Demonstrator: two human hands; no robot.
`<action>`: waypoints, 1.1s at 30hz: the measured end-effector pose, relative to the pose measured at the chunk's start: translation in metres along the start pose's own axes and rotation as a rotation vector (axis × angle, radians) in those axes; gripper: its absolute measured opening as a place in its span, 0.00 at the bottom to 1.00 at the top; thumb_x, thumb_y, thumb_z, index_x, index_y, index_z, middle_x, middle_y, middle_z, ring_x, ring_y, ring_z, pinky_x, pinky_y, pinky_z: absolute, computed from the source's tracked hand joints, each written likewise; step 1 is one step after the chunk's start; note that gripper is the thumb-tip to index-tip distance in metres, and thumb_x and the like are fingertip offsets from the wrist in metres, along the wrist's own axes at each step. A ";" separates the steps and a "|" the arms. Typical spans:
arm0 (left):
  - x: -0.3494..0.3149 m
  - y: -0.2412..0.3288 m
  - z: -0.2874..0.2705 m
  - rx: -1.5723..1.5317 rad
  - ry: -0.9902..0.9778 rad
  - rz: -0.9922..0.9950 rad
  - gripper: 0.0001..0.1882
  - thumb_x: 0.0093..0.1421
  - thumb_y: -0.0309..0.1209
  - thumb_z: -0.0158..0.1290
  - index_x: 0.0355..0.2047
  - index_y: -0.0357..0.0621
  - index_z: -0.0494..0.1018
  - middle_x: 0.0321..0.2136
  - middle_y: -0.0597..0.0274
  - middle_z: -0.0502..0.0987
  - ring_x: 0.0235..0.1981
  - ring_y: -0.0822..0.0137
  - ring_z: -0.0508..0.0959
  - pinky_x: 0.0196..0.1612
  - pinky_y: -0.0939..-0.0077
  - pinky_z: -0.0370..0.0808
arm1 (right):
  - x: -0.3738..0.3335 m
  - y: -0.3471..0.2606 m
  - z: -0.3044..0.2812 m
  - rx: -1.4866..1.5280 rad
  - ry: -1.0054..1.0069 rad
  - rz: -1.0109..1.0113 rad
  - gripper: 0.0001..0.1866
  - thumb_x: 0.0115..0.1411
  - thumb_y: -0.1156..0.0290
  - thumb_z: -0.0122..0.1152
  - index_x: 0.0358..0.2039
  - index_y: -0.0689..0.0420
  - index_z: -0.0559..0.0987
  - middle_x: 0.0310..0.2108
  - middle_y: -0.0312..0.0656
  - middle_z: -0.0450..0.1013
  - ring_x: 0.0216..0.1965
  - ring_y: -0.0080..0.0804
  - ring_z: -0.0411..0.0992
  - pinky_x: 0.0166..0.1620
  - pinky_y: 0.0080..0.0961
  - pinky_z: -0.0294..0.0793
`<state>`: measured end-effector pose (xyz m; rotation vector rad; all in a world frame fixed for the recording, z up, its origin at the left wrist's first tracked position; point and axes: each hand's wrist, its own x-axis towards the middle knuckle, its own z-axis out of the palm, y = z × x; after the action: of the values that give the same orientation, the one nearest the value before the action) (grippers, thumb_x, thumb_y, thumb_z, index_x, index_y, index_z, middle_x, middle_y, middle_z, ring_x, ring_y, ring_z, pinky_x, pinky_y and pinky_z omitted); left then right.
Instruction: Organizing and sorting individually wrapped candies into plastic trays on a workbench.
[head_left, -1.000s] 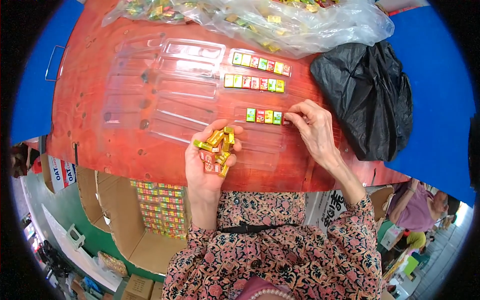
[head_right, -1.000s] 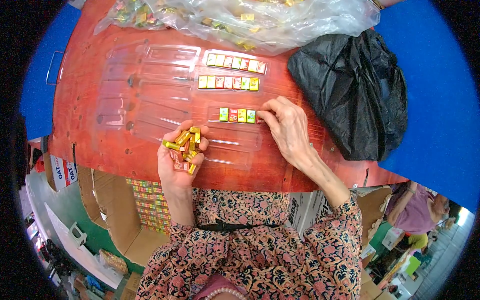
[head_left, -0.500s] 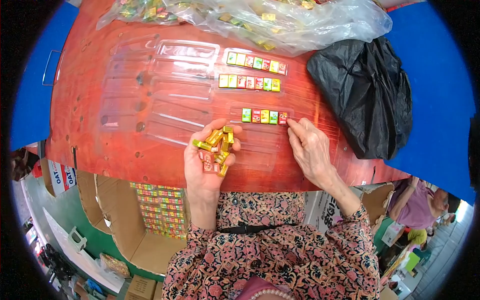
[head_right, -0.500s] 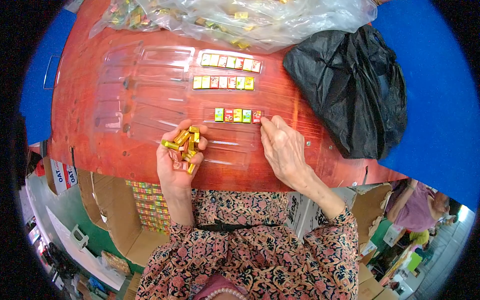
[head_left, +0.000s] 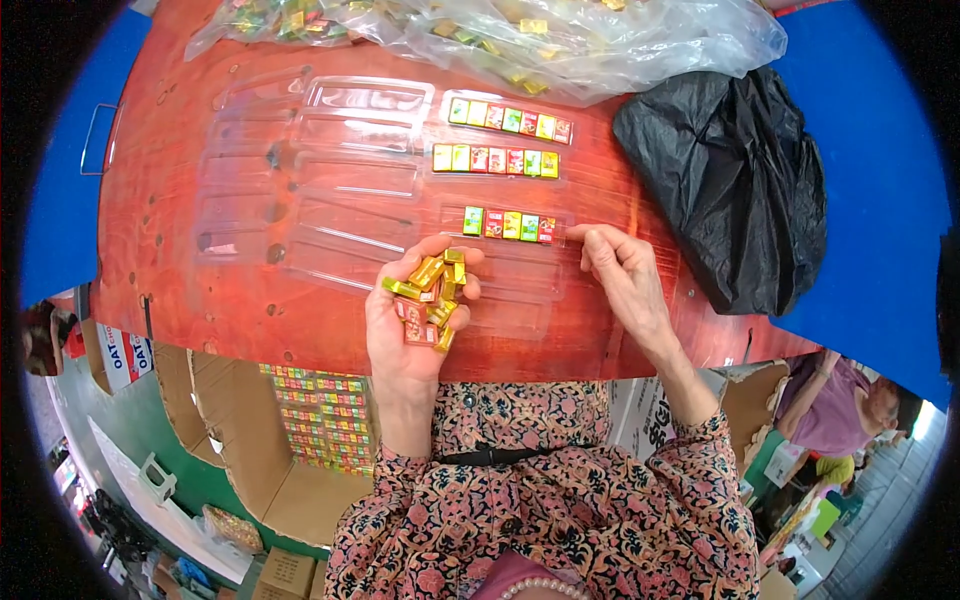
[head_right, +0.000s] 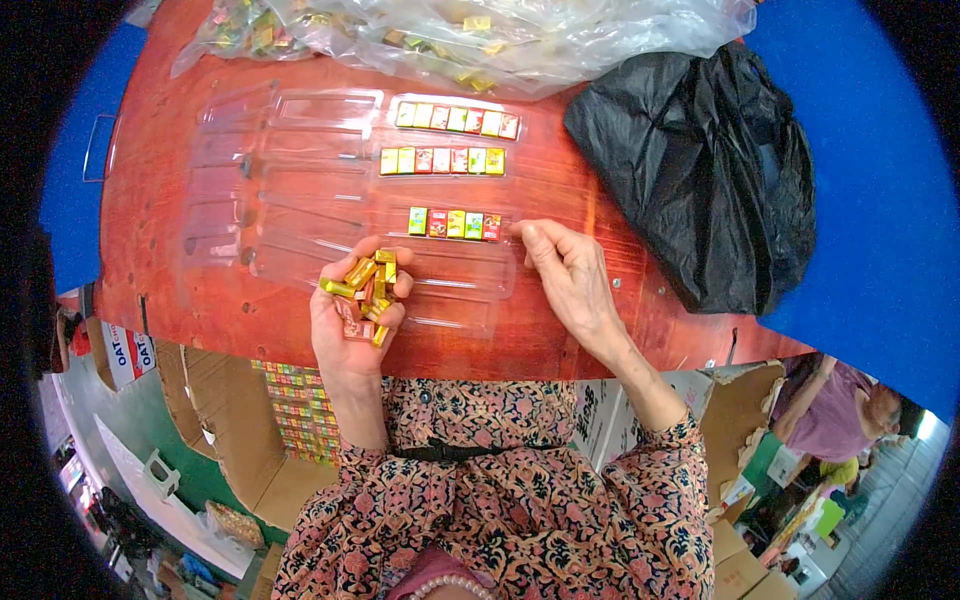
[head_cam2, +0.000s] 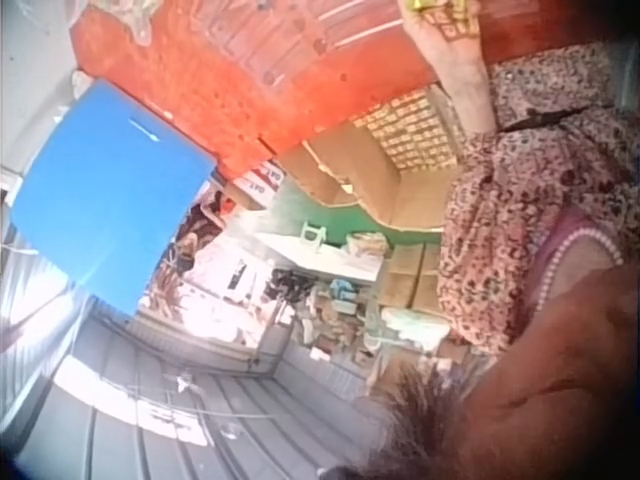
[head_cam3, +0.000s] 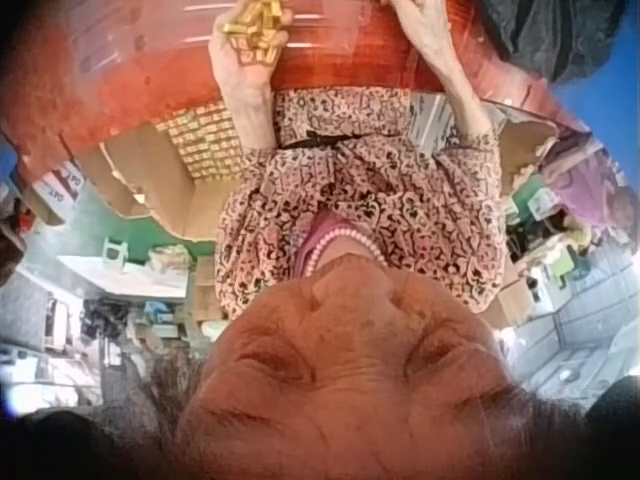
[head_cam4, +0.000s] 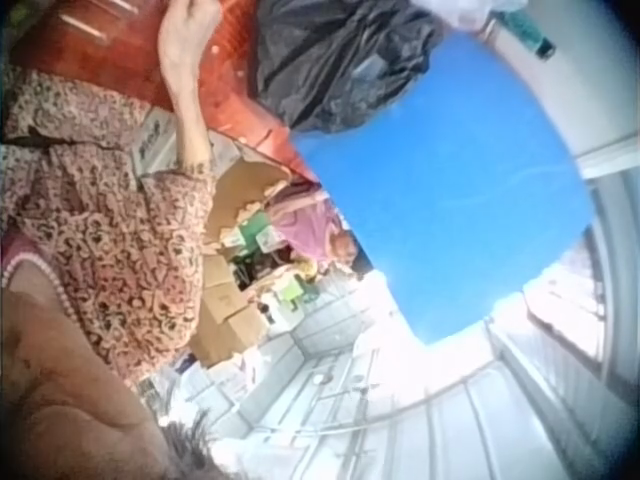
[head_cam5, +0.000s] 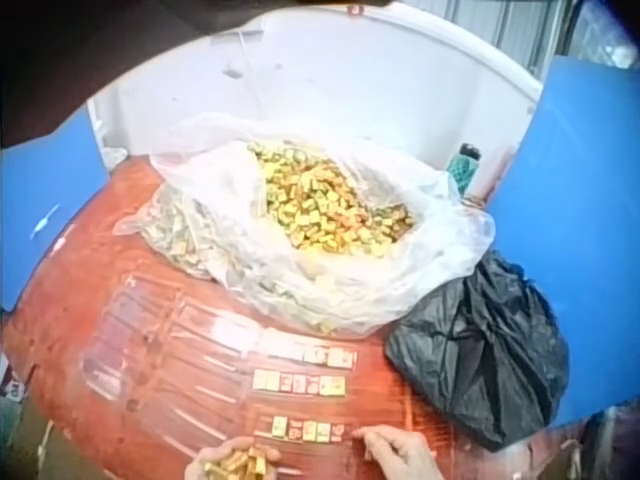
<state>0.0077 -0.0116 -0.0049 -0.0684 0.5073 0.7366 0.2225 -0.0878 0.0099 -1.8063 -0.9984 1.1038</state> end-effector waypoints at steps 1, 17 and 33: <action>0.000 0.000 0.001 0.000 0.013 0.007 0.18 0.57 0.35 0.39 0.42 0.36 0.68 0.37 0.38 0.70 0.29 0.55 0.72 0.16 0.78 0.70 | 0.002 0.003 -0.003 0.014 0.007 0.042 0.11 0.58 0.70 0.50 0.34 0.65 0.75 0.21 0.32 0.67 0.24 0.16 0.62 0.27 0.16 0.62; 0.014 0.024 0.010 0.098 0.026 0.149 0.19 0.57 0.35 0.38 0.43 0.35 0.66 0.37 0.39 0.71 0.28 0.57 0.74 0.19 0.76 0.71 | 0.007 -0.003 0.019 -0.542 0.175 -0.244 0.09 0.52 0.73 0.53 0.33 0.63 0.76 0.27 0.50 0.73 0.28 0.41 0.72 0.30 0.27 0.69; 0.019 0.015 0.005 0.093 0.024 0.104 0.20 0.57 0.36 0.38 0.44 0.35 0.66 0.38 0.40 0.71 0.29 0.56 0.73 0.19 0.76 0.70 | 0.016 0.001 0.003 -0.398 0.024 -0.154 0.12 0.48 0.71 0.59 0.34 0.61 0.77 0.25 0.47 0.74 0.27 0.27 0.73 0.31 0.21 0.68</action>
<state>0.0119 0.0130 -0.0075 0.0361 0.5708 0.8132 0.2256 -0.0729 0.0028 -2.0031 -1.3934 0.8275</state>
